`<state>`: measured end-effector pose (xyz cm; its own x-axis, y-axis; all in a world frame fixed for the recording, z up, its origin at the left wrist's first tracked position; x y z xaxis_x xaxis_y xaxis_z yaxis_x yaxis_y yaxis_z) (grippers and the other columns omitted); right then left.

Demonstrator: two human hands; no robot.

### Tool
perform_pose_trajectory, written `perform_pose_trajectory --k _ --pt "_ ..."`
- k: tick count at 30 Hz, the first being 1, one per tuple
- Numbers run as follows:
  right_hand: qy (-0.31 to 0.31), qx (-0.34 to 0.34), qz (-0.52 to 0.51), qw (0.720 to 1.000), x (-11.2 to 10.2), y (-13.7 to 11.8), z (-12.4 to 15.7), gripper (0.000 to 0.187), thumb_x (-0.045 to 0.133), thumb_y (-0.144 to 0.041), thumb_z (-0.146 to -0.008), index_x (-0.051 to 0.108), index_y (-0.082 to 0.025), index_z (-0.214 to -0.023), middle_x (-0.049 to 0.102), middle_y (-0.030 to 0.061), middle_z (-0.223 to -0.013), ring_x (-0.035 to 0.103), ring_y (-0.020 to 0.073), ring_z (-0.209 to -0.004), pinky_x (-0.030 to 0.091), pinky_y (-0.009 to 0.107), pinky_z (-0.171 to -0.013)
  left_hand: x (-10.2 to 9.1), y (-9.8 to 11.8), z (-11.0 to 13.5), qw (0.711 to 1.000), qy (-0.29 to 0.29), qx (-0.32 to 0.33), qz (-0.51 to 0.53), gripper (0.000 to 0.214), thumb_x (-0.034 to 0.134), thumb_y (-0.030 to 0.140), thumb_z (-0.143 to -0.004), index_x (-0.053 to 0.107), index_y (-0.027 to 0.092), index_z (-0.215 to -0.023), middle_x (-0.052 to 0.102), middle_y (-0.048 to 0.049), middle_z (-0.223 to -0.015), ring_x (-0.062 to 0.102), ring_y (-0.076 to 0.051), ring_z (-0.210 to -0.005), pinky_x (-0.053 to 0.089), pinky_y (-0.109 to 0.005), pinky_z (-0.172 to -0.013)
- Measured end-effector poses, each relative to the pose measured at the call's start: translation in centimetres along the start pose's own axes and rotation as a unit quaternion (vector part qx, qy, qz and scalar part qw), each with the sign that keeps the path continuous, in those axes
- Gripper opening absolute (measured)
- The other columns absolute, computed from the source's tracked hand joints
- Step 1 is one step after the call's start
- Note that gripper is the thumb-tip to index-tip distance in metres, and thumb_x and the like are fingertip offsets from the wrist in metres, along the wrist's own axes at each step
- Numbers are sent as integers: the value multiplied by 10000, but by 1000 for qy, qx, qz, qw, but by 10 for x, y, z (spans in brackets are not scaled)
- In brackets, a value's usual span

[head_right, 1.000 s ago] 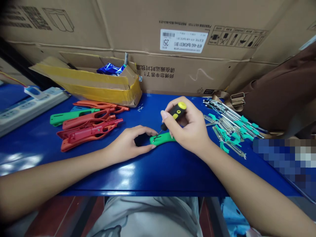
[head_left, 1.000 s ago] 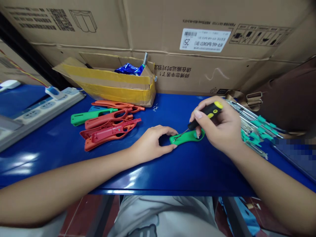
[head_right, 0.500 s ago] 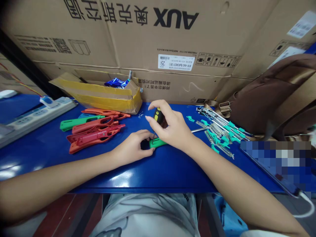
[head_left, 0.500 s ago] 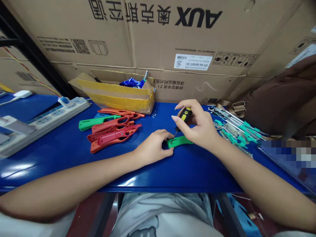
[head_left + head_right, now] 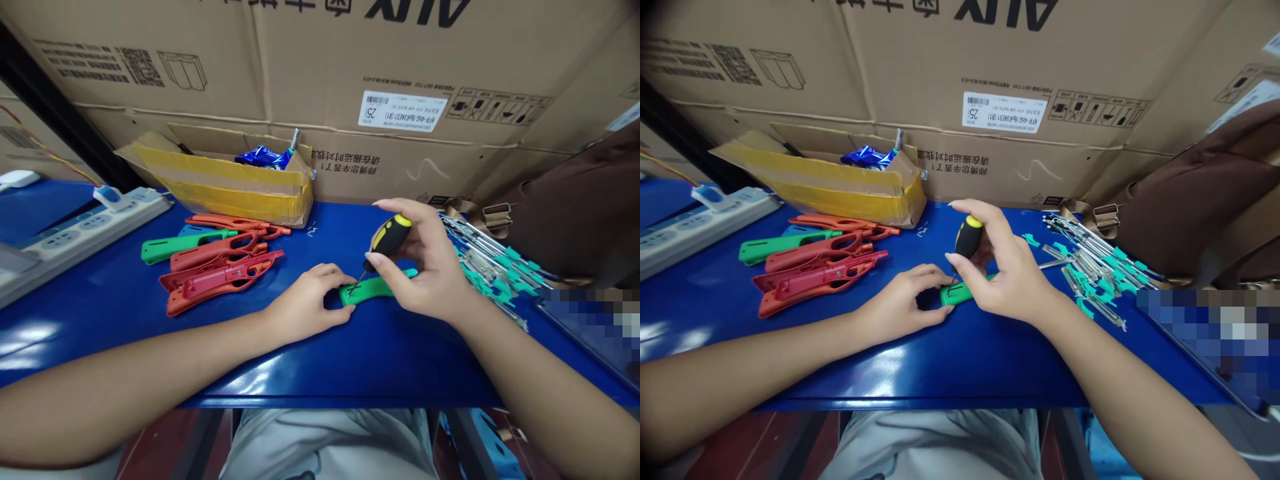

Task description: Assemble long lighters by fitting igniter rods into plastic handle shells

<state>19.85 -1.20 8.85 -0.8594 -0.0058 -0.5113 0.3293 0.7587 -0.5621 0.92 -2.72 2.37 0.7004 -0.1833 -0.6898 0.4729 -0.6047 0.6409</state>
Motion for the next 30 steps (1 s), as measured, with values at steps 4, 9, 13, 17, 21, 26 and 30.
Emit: perform_pose_trajectory --k 4,9,13,17,21,26,30 --pt "45 -27 82 995 0 2 1 523 827 -303 -772 597 -314 -1241 637 50 -1113 622 163 -716 567 288 -552 0 -1 0 1000 8 1 -5 284 729 237 -827 698 182 -1103 695 -60 -1016 658 -229 -977 532 -395 -941" --pt "15 -8 43 999 -3 0 -1 474 739 -310 -856 550 -303 -1290 655 52 -1030 641 187 -737 586 317 -596 -1 0 0 1000 4 -2 1 290 719 237 -834 695 182 -1117 697 -67 -1046 661 -230 -995 538 -401 -943" --pt "-22 27 -37 999 -1 -3 -2 461 668 -290 -909 512 -306 -1342 665 57 -1027 658 181 -716 606 320 -603 -1 0 0 1000 0 -3 4 299 720 234 -837 690 182 -1130 696 -65 -1052 661 -228 -999 535 -391 -953" --pt "36 19 -6 999 1 -4 0 432 765 -281 -838 591 -303 -1233 650 53 -1089 640 159 -682 587 294 -557 0 -1 0 1000 2 2 1 289 721 236 -836 692 172 -1116 694 -70 -1055 661 -235 -1016 532 -387 -955" --pt "24 21 -11 999 3 -4 1 467 734 -358 -874 563 -326 -1307 662 52 -1092 665 182 -739 596 312 -597 0 -2 0 1000 4 4 5 279 723 234 -834 692 181 -1106 695 -65 -1050 663 -228 -1007 534 -376 -949" --pt "-15 22 -18 999 2 -4 1 530 679 -361 -918 489 -344 -1412 665 70 -1189 670 180 -741 605 322 -604 0 -2 1 1000 1 3 4 285 723 234 -838 687 174 -1115 694 -68 -1052 658 -227 -1008 533 -376 -949" --pt "38 -30 75 996 -1 -3 2 507 767 -367 -847 583 -330 -1318 672 62 -1188 653 179 -719 593 329 -608 1 -3 1 1000 5 10 6 292 724 232 -839 688 170 -1122 694 -72 -1062 654 -230 -1012 529 -380 -948"
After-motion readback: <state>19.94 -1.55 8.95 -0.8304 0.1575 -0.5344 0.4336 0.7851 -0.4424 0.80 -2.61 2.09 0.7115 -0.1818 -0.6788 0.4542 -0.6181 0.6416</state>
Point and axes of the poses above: each hand's wrist, its own z-axis away from the middle knuckle, its own x-axis out of the palm, y = z × x, the point moved 2 cm from there along -z, towards the middle knuckle
